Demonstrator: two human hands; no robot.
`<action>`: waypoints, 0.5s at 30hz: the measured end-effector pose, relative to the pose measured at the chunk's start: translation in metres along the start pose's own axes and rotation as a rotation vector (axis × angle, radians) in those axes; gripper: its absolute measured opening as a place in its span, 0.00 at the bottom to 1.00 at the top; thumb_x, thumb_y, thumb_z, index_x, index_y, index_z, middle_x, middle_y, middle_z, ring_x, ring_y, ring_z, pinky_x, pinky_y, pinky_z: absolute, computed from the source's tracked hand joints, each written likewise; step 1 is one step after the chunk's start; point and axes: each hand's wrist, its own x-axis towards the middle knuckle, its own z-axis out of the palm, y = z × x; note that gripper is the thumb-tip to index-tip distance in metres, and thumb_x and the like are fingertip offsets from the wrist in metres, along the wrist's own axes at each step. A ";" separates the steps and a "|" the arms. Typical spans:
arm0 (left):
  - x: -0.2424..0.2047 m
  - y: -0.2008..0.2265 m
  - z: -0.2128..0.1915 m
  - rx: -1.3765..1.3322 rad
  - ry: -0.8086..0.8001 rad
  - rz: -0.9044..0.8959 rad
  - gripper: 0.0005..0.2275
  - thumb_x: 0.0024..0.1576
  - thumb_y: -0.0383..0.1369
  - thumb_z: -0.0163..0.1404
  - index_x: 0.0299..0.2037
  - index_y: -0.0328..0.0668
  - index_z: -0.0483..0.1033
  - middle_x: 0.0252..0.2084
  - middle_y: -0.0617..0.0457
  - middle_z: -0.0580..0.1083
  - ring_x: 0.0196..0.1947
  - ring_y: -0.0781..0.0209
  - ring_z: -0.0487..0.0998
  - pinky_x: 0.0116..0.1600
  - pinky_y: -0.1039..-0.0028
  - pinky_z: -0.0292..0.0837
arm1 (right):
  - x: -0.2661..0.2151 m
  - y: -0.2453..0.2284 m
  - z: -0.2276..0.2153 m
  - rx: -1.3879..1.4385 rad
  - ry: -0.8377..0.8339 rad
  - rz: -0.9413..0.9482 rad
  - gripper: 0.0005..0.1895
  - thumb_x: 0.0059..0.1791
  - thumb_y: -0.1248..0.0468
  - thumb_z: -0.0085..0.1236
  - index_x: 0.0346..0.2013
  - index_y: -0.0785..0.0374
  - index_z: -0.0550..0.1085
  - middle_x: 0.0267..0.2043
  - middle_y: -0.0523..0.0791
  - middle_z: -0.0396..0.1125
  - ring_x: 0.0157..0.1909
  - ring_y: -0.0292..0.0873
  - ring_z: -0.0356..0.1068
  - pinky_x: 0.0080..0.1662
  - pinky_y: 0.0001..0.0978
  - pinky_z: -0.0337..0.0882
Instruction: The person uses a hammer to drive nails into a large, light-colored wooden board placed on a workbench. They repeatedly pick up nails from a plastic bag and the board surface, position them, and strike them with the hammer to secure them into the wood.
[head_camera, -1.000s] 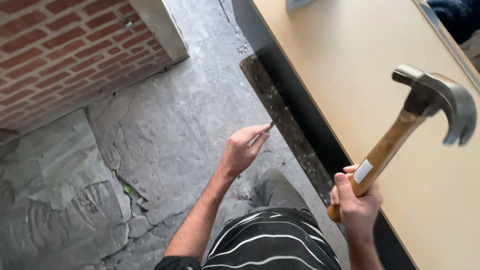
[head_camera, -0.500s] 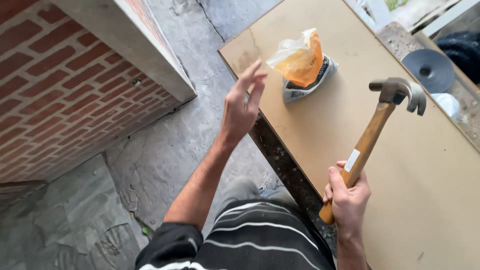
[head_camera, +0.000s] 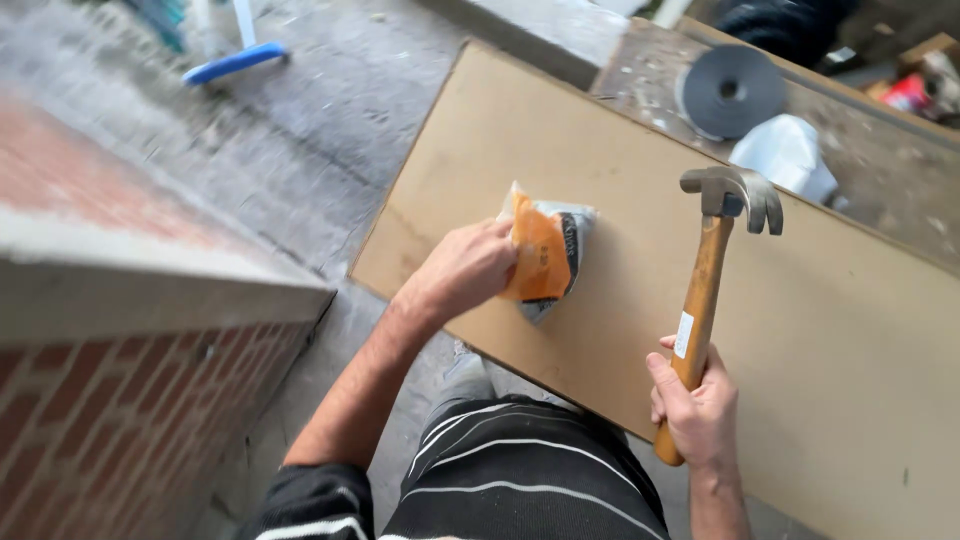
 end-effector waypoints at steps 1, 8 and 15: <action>0.002 -0.002 0.000 -0.007 -0.008 0.026 0.03 0.47 0.26 0.53 0.23 0.35 0.77 0.38 0.44 0.75 0.41 0.44 0.79 0.42 0.57 0.76 | -0.002 -0.001 0.004 0.008 0.032 0.025 0.12 0.51 0.68 0.56 0.47 0.66 0.68 0.21 0.41 0.59 0.16 0.33 0.57 0.21 0.30 0.62; 0.009 -0.011 0.008 -0.058 0.007 0.050 0.05 0.47 0.30 0.56 0.25 0.37 0.79 0.37 0.44 0.76 0.39 0.45 0.80 0.42 0.55 0.76 | -0.007 -0.009 0.062 0.119 0.319 0.004 0.12 0.53 0.67 0.54 0.49 0.67 0.67 0.27 0.40 0.61 0.20 0.32 0.58 0.24 0.29 0.62; 0.008 -0.015 0.000 -0.083 -0.028 0.074 0.04 0.48 0.29 0.56 0.26 0.36 0.78 0.37 0.45 0.77 0.38 0.46 0.82 0.37 0.58 0.77 | -0.012 -0.008 0.086 0.177 0.496 -0.045 0.12 0.56 0.67 0.55 0.52 0.66 0.65 0.29 0.41 0.58 0.23 0.34 0.57 0.27 0.29 0.62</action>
